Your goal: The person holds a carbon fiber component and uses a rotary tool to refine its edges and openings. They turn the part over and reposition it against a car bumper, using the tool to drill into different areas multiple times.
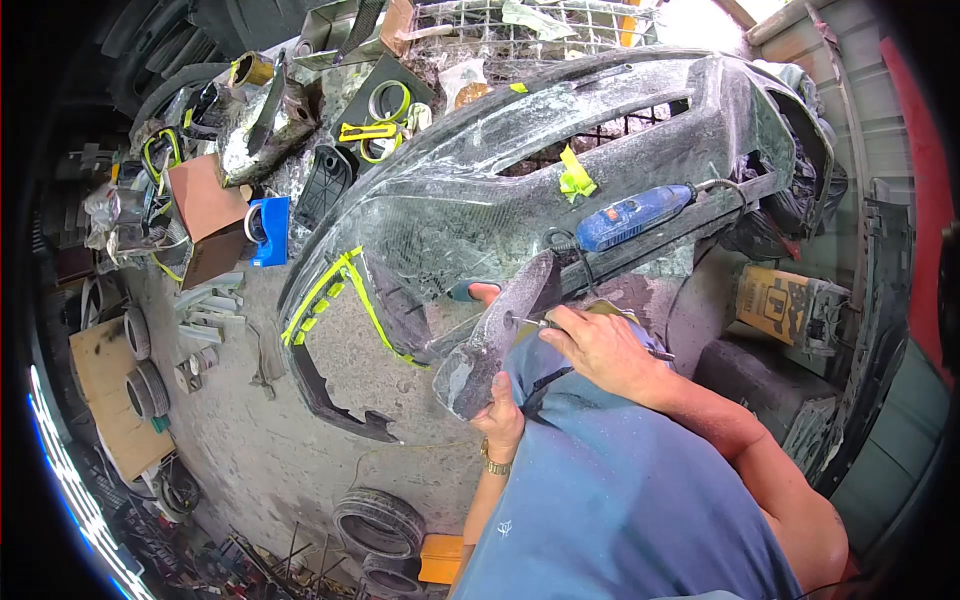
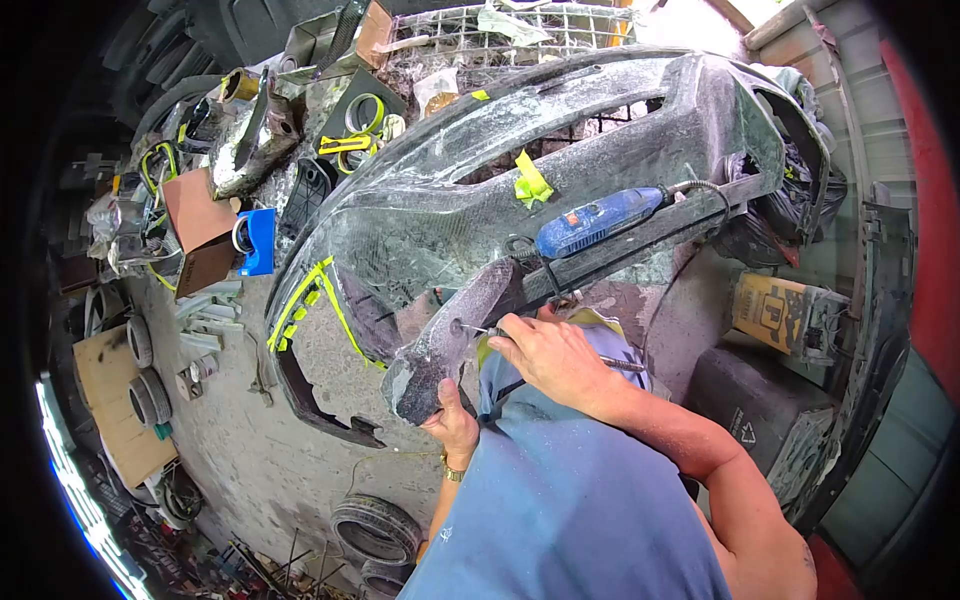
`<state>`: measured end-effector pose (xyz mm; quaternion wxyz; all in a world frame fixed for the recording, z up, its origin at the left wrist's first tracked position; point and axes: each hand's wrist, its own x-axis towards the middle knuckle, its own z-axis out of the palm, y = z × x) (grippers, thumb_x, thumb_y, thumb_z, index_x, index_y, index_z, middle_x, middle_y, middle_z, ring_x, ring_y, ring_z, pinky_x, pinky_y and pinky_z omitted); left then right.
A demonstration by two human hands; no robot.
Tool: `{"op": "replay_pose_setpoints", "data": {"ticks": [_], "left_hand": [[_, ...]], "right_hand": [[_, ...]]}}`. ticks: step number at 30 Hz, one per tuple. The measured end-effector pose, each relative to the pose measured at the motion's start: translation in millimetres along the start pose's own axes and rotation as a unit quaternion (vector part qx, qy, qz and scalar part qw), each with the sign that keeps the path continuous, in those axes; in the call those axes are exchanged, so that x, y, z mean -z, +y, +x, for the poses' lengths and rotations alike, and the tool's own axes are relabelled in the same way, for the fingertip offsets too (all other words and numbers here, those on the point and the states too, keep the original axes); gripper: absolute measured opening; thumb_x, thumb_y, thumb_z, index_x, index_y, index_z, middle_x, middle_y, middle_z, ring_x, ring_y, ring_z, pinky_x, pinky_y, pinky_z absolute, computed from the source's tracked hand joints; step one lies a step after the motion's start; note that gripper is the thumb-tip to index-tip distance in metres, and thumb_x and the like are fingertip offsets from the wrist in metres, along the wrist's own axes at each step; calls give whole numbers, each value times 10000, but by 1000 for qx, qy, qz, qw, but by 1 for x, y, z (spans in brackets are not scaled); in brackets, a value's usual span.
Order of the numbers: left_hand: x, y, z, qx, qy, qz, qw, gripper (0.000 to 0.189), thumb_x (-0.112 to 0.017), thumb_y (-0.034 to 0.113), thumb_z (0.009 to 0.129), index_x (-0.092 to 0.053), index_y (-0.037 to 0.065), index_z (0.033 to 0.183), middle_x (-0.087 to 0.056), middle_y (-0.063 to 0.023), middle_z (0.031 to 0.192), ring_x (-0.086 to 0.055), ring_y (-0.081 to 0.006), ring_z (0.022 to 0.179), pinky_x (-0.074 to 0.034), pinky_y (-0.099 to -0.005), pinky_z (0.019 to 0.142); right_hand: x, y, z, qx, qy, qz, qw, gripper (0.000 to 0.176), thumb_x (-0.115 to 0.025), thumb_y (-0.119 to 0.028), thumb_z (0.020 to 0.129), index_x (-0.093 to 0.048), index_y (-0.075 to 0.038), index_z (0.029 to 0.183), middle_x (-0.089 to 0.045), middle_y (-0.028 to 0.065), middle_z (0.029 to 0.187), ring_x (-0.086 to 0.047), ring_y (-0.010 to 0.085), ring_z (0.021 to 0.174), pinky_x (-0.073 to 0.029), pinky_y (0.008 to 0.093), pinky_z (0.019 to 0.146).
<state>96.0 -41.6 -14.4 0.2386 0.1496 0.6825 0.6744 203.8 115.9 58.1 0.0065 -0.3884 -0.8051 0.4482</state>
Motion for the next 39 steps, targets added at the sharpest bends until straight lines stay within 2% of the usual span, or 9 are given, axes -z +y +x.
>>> {"op": "replay_pose_setpoints", "data": {"ticks": [17, 22, 26, 31, 32, 35, 37, 38, 39], "left_hand": [[0, -1, 1, -9, -3, -32, 999, 426, -728, 65, 862, -546, -26, 1236, -598, -109, 1232, -554, -196, 1083, -425, -357, 982], [2, -4, 0, -5, -5, -23, 1000, 449, -732, 70, 859, -535, -29, 1250, -594, -111, 1241, -553, -195, 1086, -426, -356, 981], [-4, 4, 2, -13, 2, -18, 1000, 412, -730, 142, 874, -563, -13, 1218, -609, -87, 1202, -558, -177, 1068, -419, -351, 975], [5, -5, 2, 10, 5, -18, 1000, 493, -705, 134, 893, -491, -45, 1299, -558, -123, 1301, -529, -191, 1151, -401, -357, 1015], [3, -1, 6, 7, 6, -17, 1000, 493, -705, 134, 893, -491, -45, 1299, -558, -123, 1301, -529, -191, 1151, -401, -357, 1015], [-8, 25, 24, 47, 70, -28, 996, 545, -664, 270, 937, -449, 0, 1358, -510, -115, 1367, -503, -208, 1208, -368, -397, 1064], [-11, 42, 34, 145, 69, -179, 971, 617, -606, 395, 955, -407, 15, 1398, -472, -115, 1410, -459, -236, 1280, -341, -428, 1099], [-14, 49, 38, 172, 72, -194, 963, 662, -557, 476, 953, -393, 30, 1413, -448, -103, 1440, -429, -252, 1320, -337, -439, 1113], [-14, 52, 40, 167, 75, -193, 964, 662, -557, 476, 953, -393, 30, 1413, -448, -103, 1440, -429, -252, 1320, -337, -439, 1113]], "right_hand": [[5, -8, -3, -7, -68, 119, 990, 243, -506, -275, 995, -521, -34, 1018, -624, 242, 757, -613, 454, 755, -459, 547, 623], [2, 4, 4, 32, 27, 43, 998, 215, -569, -245, 961, -549, -31, 977, -620, 214, 756, -611, 427, 714, -445, 496, 597], [3, 3, 5, 26, 26, 16, 999, 219, -579, -255, 954, -559, -39, 985, -626, 210, 768, -621, 415, 717, -447, 499, 600], [12, -2, 8, 32, -30, 151, 988, 214, -583, -237, 956, -568, -32, 1019, -626, 212, 798, -628, 400, 725, -466, 452, 616], [16, 0, 13, 5, -3, 181, 983, 202, -570, -220, 965, -573, -40, 1059, -642, 219, 815, -631, 424, 795, -478, 451, 653], [35, 17, 32, -25, 123, 187, 974, 255, -640, -223, 930, -576, -6, 1047, -636, 182, 902, -651, 270, 815, -489, 366, 708], [43, 27, 45, 0, 198, 171, 965, 335, -693, -254, 894, -580, 10, 1067, -633, 149, 935, -627, 221, 882, -482, 345, 795], [47, 29, 51, -63, 176, 199, 962, 398, -721, -280, 869, -588, 16, 1099, -641, 139, 944, -623, 225, 938, -461, 343, 877], [42, 36, 58, -38, 194, 199, 960, 406, -718, -290, 872, -597, 11, 1115, -648, 128, 929, -621, 221, 942, -465, 343, 869]]}}
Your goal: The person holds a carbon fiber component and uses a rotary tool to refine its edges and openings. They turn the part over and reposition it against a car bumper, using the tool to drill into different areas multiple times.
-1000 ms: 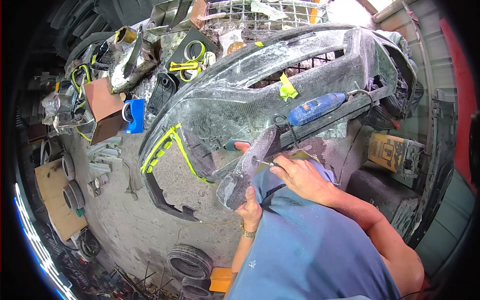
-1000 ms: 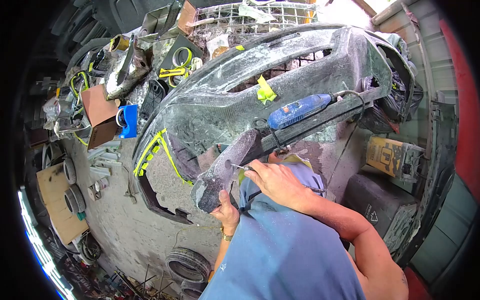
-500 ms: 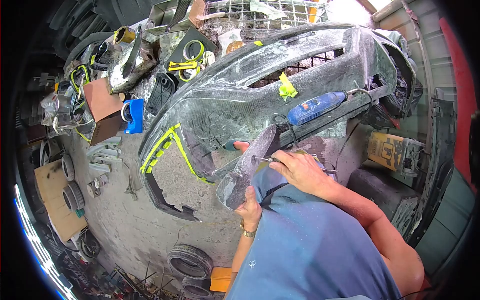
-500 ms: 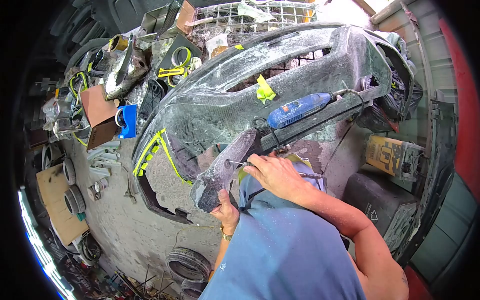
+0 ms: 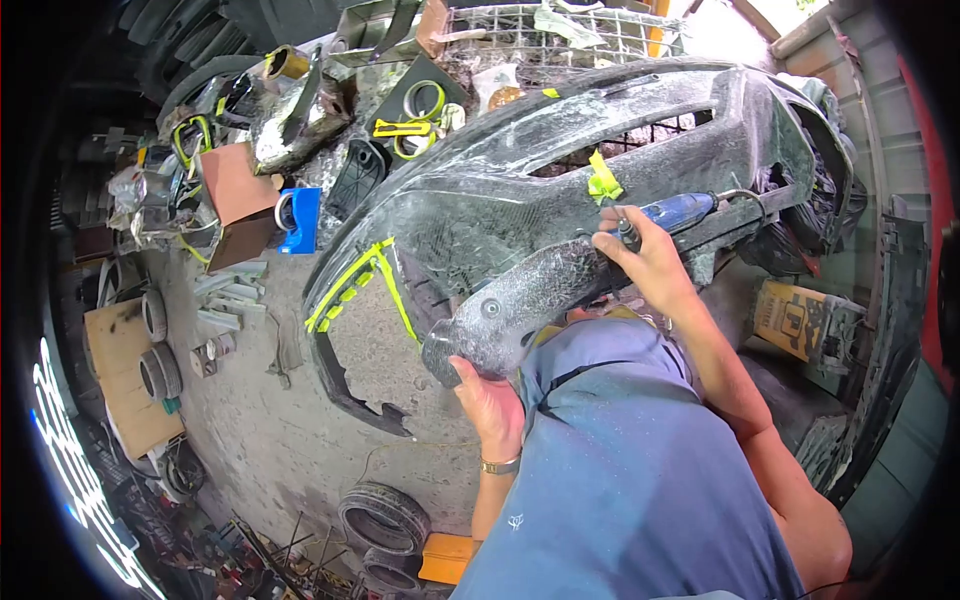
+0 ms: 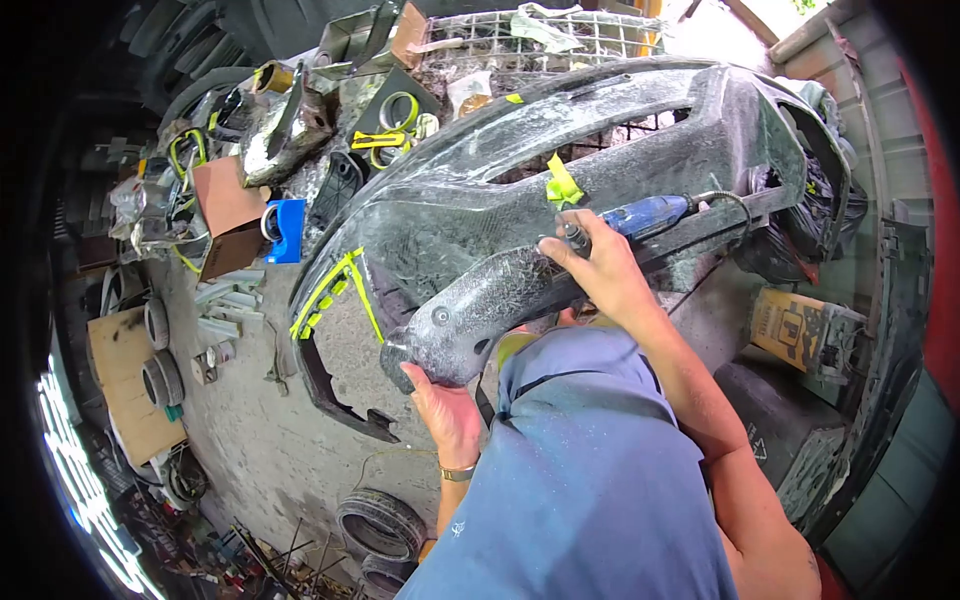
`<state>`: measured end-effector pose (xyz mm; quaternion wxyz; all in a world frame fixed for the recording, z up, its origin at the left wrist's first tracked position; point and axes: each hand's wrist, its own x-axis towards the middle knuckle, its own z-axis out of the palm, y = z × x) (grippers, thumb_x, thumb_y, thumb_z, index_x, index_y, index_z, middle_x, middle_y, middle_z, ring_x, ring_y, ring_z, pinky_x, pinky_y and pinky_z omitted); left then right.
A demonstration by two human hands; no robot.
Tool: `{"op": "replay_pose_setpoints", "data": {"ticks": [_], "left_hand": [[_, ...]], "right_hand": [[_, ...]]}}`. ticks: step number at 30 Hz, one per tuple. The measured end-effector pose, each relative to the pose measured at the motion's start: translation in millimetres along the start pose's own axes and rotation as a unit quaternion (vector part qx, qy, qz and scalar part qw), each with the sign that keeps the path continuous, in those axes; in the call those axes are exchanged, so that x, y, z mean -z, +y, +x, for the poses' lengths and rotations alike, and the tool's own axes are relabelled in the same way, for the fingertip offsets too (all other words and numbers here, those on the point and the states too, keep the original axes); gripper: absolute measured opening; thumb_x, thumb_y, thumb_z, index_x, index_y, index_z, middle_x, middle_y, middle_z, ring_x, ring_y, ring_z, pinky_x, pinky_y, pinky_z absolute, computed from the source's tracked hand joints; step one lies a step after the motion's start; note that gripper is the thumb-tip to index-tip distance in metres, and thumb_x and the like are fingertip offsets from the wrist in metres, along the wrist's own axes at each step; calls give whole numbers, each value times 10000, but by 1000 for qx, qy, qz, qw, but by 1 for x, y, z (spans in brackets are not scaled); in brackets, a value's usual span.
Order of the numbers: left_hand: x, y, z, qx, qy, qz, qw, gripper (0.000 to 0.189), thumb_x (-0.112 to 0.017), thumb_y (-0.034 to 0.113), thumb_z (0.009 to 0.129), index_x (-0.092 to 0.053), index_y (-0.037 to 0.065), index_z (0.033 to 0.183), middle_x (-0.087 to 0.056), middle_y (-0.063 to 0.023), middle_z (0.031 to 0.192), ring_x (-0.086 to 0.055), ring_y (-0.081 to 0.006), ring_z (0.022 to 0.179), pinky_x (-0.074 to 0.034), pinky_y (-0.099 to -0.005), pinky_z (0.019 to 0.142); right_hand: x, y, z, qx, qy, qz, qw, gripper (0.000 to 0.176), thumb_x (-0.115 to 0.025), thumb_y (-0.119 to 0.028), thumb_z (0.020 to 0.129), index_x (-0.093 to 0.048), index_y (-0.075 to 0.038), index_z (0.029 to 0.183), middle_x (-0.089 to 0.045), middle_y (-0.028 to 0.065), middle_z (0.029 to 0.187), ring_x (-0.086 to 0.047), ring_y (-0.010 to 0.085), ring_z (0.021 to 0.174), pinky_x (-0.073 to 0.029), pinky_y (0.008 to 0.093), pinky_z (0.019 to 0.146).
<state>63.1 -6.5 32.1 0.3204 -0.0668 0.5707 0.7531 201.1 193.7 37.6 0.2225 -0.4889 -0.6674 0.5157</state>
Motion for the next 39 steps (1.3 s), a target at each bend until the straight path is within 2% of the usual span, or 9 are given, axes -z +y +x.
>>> {"op": "replay_pose_setpoints", "data": {"ticks": [5, 9, 11, 24, 26, 29, 32, 36, 39], "left_hand": [[0, 13, 5, 151, -44, -103, 982, 695, -511, 551, 942, -403, 64, 1425, -458, -73, 1451, -441, -246, 1324, -377, -438, 1094], [5, 14, 5, 227, -66, -137, 962, 701, -517, 568, 926, -430, 73, 1415, -484, -74, 1434, -458, -252, 1312, -389, -447, 1088], [6, 14, 3, 238, -77, -156, 955, 703, -518, 570, 924, -433, 74, 1415, -486, -77, 1434, -464, -256, 1307, -387, -453, 1090], [12, 3, -6, 341, -126, -254, 896, 670, -514, 527, 947, -415, 65, 1423, -471, -119, 1444, -458, -287, 1323, -378, -495, 1102], [10, 3, -8, 354, -127, -267, 887, 661, -511, 520, 953, -417, 63, 1421, -479, -125, 1437, -465, -293, 1316, -379, -495, 1102], [14, -2, -8, 381, -126, -301, 865, 641, -500, 506, 965, -425, 55, 1414, -492, -136, 1422, -480, -305, 1301, -381, -493, 1101], [14, -5, -9, 396, -121, -322, 852, 626, -485, 497, 977, -435, 43, 1404, -503, -142, 1411, -489, -310, 1291, -382, -487, 1101], [6, -2, -13, 386, -85, -257, 882, 682, -460, 534, 970, -348, 72, 1460, -417, -121, 1482, -405, -288, 1362, -327, -477, 1143], [9, -7, -11, 360, -103, -257, 891, 658, -454, 530, 975, -367, 87, 1453, -434, -106, 1471, -407, -269, 1362, -331, -455, 1143]], "right_hand": [[3, -30, 8, -214, -142, 192, 947, 355, -689, -270, 899, -642, -15, 1141, -654, 32, 864, -600, 106, 834, -465, 277, 760], [-5, -28, 16, -100, -141, 183, 968, 251, -669, -216, 908, -683, -28, 1074, -618, -18, 813, -540, 54, 750, -437, 233, 700], [-7, -35, 18, -78, -140, 171, 972, 196, -599, -177, 961, -661, -36, 1083, -385, -126, 577, -275, -15, 446, -166, 201, 409], [6, -54, 8, -62, -170, 208, 961, 170, -590, -152, 965, -651, -13, 1041, -372, -121, 569, -251, -18, 435, -158, 206, 397], [9, -59, 5, -60, -167, 205, 962, 159, -628, -180, 927, -713, -47, 951, -525, -73, 704, -433, 22, 637, -352, 213, 575], [10, -62, 0, -48, -176, 214, 960, 173, -630, -193, 932, -716, -43, 946, -569, -54, 733, -479, 31, 676, -391, 213, 619], [10, -65, -3, -32, -195, 208, 958, 198, -607, -185, 969, -650, -3, 1036, -384, -120, 586, -277, -29, 454, -172, 186, 412], [8, -64, -5, -36, -187, 221, 957, 212, -633, -202, 957, -653, -2, 1026, -403, -116, 602, -283, -33, 455, -173, 183, 409], [10, -61, -6, -56, -170, 239, 954, 173, -695, -206, 907, -697, -39, 950, -607, -50, 767, -507, 36, 710, -413, 216, 650]]}}
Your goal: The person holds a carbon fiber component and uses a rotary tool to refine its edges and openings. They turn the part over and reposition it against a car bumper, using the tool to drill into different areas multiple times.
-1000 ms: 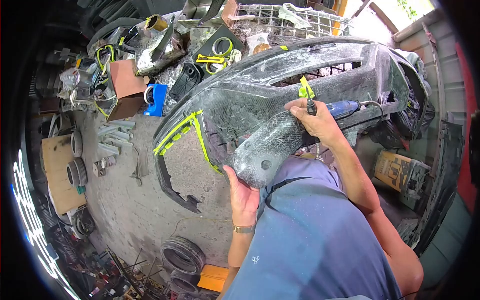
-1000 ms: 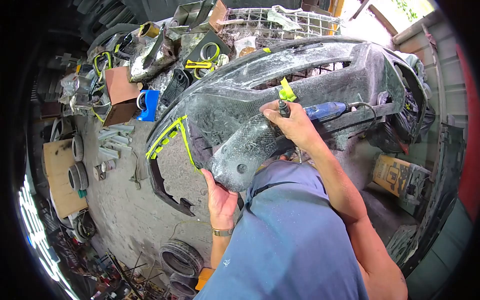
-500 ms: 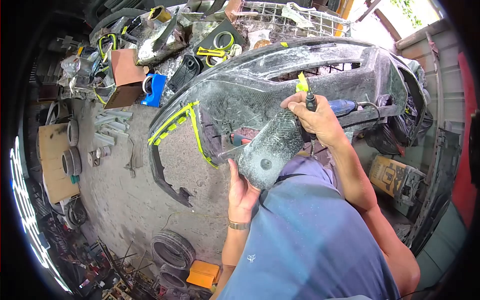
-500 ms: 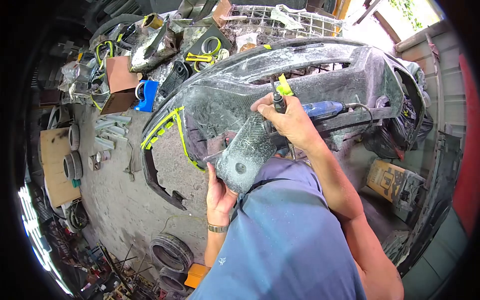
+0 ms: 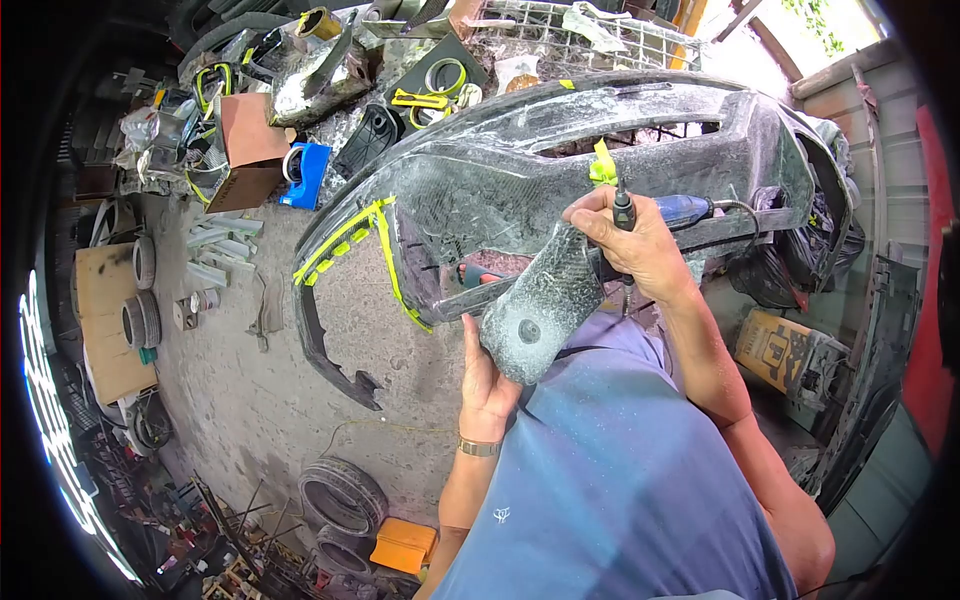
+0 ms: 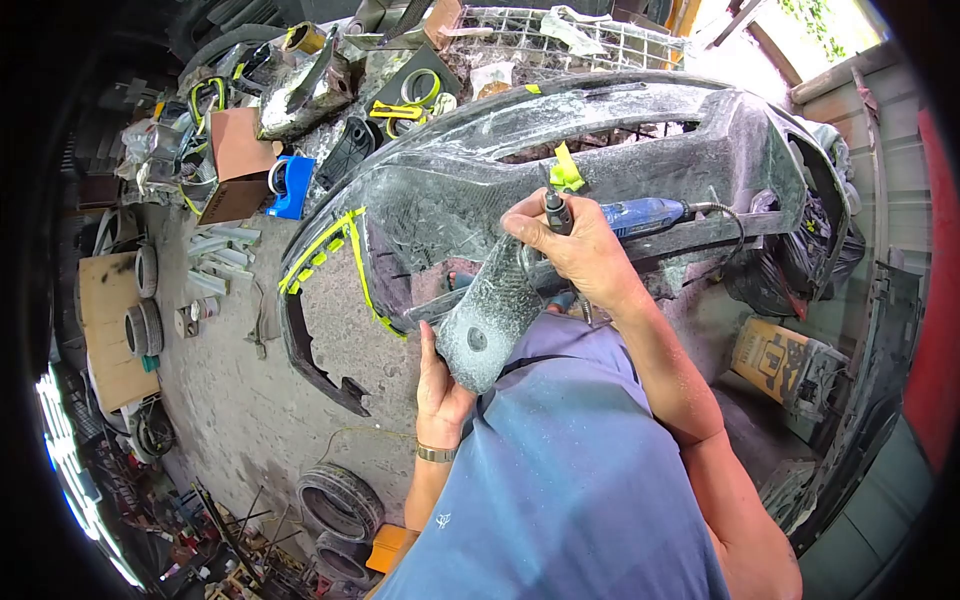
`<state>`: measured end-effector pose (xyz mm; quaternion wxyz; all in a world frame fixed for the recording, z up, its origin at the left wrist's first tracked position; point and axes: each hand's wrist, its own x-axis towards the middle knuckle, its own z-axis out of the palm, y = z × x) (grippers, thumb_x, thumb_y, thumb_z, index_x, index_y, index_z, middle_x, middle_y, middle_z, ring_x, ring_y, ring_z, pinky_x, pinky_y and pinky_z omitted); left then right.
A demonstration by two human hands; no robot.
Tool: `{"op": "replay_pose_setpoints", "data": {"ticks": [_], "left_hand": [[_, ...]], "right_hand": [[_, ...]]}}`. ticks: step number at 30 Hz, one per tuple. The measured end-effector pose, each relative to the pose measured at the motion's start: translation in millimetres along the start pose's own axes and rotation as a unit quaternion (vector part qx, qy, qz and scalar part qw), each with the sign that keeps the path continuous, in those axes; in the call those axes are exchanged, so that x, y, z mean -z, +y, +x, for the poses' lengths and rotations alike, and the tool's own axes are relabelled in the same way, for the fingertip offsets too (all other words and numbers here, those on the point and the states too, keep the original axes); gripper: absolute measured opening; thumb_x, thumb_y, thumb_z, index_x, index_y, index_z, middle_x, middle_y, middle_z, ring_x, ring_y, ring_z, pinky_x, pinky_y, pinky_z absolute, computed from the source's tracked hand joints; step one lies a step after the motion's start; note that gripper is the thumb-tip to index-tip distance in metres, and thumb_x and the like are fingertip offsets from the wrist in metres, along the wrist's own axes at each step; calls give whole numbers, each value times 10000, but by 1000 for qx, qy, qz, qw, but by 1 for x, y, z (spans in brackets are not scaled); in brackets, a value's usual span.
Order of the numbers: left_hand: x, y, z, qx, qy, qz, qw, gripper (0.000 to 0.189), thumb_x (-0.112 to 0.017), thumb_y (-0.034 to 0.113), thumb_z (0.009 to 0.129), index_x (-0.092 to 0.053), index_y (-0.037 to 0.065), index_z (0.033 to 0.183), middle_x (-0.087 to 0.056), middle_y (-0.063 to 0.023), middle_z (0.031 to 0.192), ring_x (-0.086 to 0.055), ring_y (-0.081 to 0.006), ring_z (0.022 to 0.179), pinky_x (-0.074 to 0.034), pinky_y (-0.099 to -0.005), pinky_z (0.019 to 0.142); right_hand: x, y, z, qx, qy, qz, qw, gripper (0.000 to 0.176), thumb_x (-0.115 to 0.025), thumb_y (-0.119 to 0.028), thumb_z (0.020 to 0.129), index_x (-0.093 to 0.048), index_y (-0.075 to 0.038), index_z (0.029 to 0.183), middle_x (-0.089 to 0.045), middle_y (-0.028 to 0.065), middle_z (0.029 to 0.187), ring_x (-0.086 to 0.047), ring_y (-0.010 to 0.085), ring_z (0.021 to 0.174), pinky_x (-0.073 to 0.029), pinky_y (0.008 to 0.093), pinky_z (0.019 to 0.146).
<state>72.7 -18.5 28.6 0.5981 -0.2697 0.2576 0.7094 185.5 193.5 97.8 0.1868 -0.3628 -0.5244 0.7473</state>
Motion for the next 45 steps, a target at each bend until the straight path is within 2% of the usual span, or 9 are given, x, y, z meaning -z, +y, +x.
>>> {"op": "replay_pose_setpoints", "data": {"ticks": [13, 15, 19, 21, 22, 28, 33, 39, 45], "left_hand": [[23, -13, -6, -285, 29, 253, 924, 843, -522, 642, 892, -361, 18, 1435, -439, -113, 1444, -430, -261, 1320, -340, -428, 1122], [54, -14, -2, -376, -117, 328, 858, 837, -630, 560, 874, -361, -12, 1423, -449, -126, 1421, -433, -249, 1310, -342, -413, 1114], [68, -9, -7, -446, -116, 564, 685, 741, -682, 419, 896, -370, -8, 1414, -477, -124, 1387, -444, -228, 1294, -348, -402, 1103], [88, 25, -7, -249, 22, 540, 803, 721, -714, 263, 871, -365, -28, 1430, -464, -156, 1416, -436, -249, 1308, -334, -370, 1107], [92, 34, -3, -315, 16, 386, 867, 780, -742, 313, 849, -345, 29, 1457, -501, -123, 1375, -458, -234, 1290, -327, -383, 1110], [1, 55, -5, -241, -223, 475, 816, 775, -780, 227, 791, -406, 0, 1431, -465, -143, 1421, -443, -230, 1314, -330, -374, 1105], [24, 39, 7, -91, -134, 467, 870, 906, -832, 176, 707, -352, -1, 1454, -514, -150, 1371, -516, -274, 1258, -392, -386, 1071], [59, 22, 19, -106, -130, 224, 960, 838, -795, 179, 739, -369, 11, 1441, -539, -131, 1341, -545, -277, 1220, -438, -414, 1051], [31, 18, 14, -155, -84, 304, 936, 689, -762, 125, 778, -439, 34, 1381, -582, -112, 1267, -577, -244, 1151, -452, -388, 1016]], "right_hand": [[21, 38, 13, -92, -11, 73, 993, 306, -647, -118, 925, -594, 2, 1201, -492, -95, 686, -313, -24, 425, -218, 169, 376], [22, 40, 13, -92, 3, 152, 984, 275, -623, -91, 936, -593, 1, 1194, -459, -101, 646, -321, -20, 417, -231, 168, 372], [43, 36, 14, -30, -59, 195, 979, 294, -656, -93, 917, -595, -14, 1194, -452, -107, 672, -318, -27, 436, -222, 169, 385], [49, 23, 18, -22, -73, 153, 985, 281, -656, -92, 917, -604, -18, 1183, -444, -109, 668, -310, -31, 442, -214, 170, 390], [51, 17, 19, -23, -85, 111, 990, 267, -657, -92, 917, -614, -21, 1171, -437, -111, 663, -302, -35, 449, -206, 170, 395], [37, -9, 47, 18, -174, -55, 983, 211, -681, -155, 880, -682, -56, 1067, -455, -97, 641, -333, -8, 482, -222, 185, 415], [14, -12, 70, 42, -157, -48, 986, 231, -710, -200, 868, -700, -35, 1031, -583, -38, 772, -428, 22, 583, -310, 216, 489], [18, -3, 64, 93, -8, 22, 995, 199, -607, -220, 953, -537, -83, 1080, -469, -62, 709, -327, 2, 505, -233, 197, 416], [44, 37, 33, 81, -35, 105, 991, 230, -497, -276, 1007, -456, -81, 1121, -494, 18, 889, -342, 25, 563, -290, 197, 468]]}}
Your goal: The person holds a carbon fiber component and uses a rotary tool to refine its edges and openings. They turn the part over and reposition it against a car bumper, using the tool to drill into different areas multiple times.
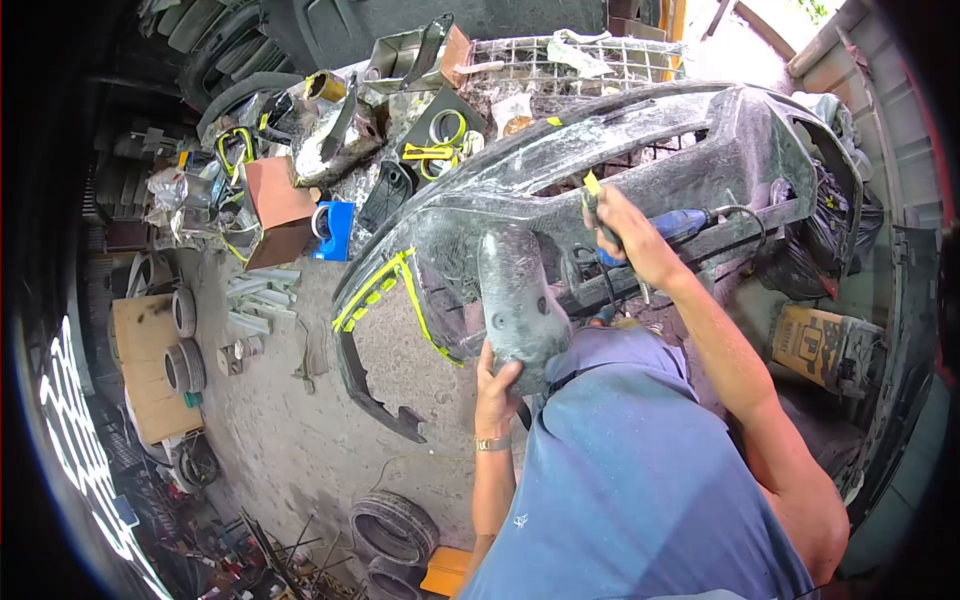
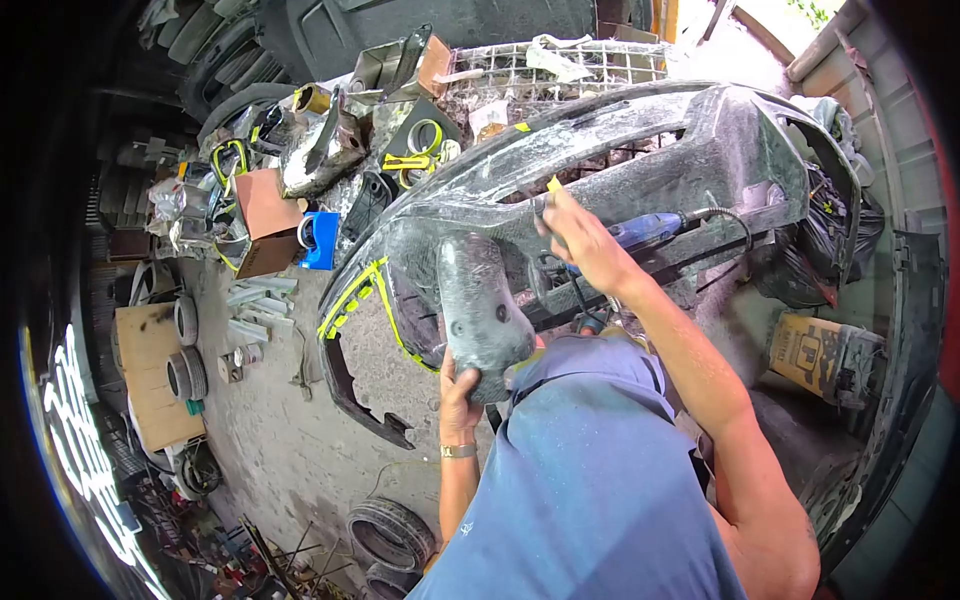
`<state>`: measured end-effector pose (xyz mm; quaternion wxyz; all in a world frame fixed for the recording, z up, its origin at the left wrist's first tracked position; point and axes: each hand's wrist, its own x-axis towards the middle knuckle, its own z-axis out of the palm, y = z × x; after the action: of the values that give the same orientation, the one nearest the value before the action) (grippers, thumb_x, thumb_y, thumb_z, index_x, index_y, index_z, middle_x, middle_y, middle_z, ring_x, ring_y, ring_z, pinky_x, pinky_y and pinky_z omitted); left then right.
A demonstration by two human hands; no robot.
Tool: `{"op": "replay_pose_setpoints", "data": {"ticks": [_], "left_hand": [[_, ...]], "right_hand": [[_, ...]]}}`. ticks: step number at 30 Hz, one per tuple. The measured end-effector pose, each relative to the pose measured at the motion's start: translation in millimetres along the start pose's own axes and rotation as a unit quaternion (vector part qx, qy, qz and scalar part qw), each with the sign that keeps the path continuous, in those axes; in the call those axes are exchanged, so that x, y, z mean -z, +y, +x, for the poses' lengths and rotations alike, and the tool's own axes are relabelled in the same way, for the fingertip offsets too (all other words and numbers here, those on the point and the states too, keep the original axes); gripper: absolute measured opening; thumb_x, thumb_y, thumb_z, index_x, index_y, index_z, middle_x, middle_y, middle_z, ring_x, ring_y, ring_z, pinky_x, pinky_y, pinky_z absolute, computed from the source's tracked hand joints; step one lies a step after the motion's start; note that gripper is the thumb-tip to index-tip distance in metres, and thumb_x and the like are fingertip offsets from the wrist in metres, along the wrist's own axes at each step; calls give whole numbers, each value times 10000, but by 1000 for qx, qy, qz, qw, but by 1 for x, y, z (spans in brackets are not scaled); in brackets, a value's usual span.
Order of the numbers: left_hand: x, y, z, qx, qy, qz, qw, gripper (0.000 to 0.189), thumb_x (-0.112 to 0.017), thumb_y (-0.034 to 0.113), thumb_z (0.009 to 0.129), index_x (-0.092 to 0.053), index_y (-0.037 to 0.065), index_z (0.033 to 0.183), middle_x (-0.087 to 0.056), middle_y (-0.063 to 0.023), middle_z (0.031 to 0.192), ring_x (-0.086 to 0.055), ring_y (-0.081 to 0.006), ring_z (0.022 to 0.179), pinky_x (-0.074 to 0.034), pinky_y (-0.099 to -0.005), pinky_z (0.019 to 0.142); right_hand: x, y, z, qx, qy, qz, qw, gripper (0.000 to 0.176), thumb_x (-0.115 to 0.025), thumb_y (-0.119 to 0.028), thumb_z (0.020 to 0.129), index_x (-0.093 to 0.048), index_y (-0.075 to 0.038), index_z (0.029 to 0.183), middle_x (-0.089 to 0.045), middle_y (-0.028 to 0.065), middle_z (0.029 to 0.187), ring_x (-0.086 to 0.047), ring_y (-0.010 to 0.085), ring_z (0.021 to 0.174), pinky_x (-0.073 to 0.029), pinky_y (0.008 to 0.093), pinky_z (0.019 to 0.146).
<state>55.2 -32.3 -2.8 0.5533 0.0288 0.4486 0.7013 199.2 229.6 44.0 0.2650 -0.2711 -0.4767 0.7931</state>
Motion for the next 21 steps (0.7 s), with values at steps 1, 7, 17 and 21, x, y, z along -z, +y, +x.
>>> {"op": "replay_pose_setpoints", "data": {"ticks": [1, 7, 17, 21], "left_hand": [[-8, 5, 0, -23, 22, 115, 993, 603, -748, 106, 792, -489, 30, 1330, -603, -113, 1226, -592, -228, 1114, -453, -367, 999], [-30, -9, 7, -135, 13, 462, 876, 482, -731, 79, 821, -521, 10, 1249, -645, -103, 1068, -603, -170, 963, -475, -313, 859], [-40, -26, 10, -134, 75, 484, 862, 435, -710, 89, 848, -522, -7, 1227, -666, -140, 1004, -655, -218, 892, -506, -353, 790], [-43, -25, 10, -152, 67, 486, 858, 402, -712, 114, 861, -531, 0, 1200, -669, -132, 980, -652, -206, 861, -506, -347, 759]], "right_hand": [[2, 9, -9, 9, -17, -81, 997, 230, -499, -253, 1008, -475, -58, 1127, -515, 30, 895, -381, 41, 578, -333, 205, 490], [-19, 14, -66, -4, -75, -414, 907, 278, -579, -276, 951, -612, -45, 1103, -652, 193, 974, -626, 390, 908, -504, 439, 783], [-33, 21, -81, 10, -27, -550, 835, 240, -575, -295, 939, -598, -68, 1012, -650, 127, 847, -658, 355, 759, -511, 474, 631], [-41, 16, -73, 16, -53, -600, 798, 221, -584, -291, 929, -593, -72, 961, -642, 104, 813, -670, 307, 726, -533, 433, 594]]}}
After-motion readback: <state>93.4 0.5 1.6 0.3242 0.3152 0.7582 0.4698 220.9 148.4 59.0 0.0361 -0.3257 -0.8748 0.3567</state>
